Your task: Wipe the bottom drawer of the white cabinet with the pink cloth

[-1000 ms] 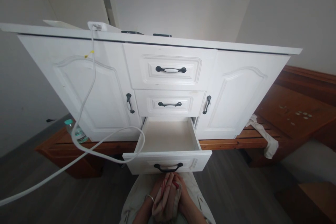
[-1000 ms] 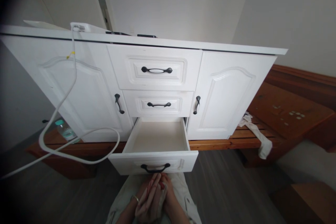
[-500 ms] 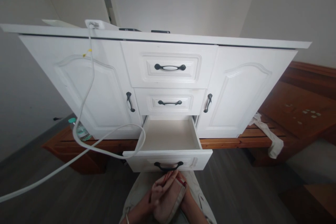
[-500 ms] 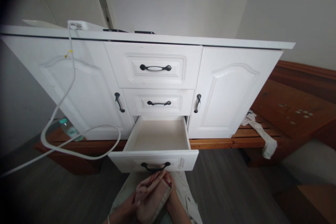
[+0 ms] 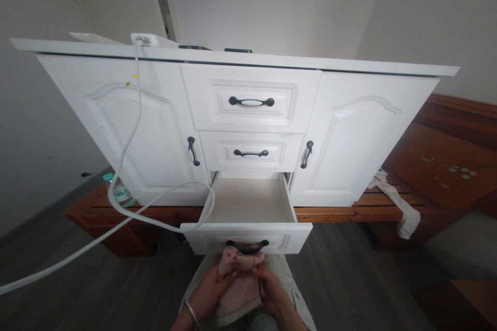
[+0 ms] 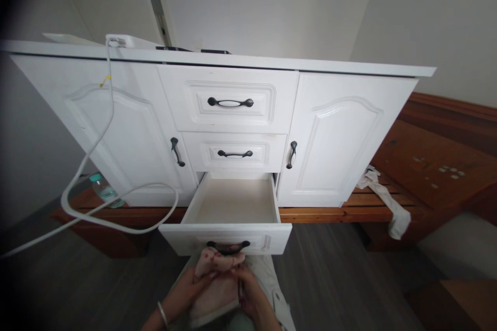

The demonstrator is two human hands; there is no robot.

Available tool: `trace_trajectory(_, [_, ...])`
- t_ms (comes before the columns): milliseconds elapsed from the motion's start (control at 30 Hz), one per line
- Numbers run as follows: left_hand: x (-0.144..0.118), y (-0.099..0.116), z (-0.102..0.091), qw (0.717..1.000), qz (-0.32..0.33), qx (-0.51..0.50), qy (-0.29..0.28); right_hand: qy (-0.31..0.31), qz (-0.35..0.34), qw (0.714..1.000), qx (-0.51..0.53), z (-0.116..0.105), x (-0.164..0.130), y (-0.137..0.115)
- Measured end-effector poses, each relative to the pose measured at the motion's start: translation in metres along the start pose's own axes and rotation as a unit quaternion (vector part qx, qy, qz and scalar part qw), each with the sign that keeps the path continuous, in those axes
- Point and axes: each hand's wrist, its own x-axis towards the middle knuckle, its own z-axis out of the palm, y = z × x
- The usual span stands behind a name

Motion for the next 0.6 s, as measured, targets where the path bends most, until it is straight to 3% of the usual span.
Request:
trace_trajectory(133, [-0.003, 0.003, -0.012, 0.998, 0.016, 0.051, 0.020, -0.021, 0.006, 1.000, -0.004, 0.011, -0.002, -0.002])
trace_trajectory(333, [0.005, 0.003, -0.018, 0.970, 0.080, 0.136, 0.185, -0.041, -0.009, 0.999, 0.008, 0.014, 0.002, 0.000])
trace_trajectory(500, [0.020, 0.005, -0.015, 0.963, 0.107, 0.114, 0.217, -0.046, -0.008, 0.999, 0.025, 0.016, 0.002, 0.000])
trace_trajectory(600, [0.029, 0.008, -0.021, 0.969, 0.120, 0.077, 0.200, -0.033, -0.012, 0.999, 0.023, 0.018, 0.002, 0.001])
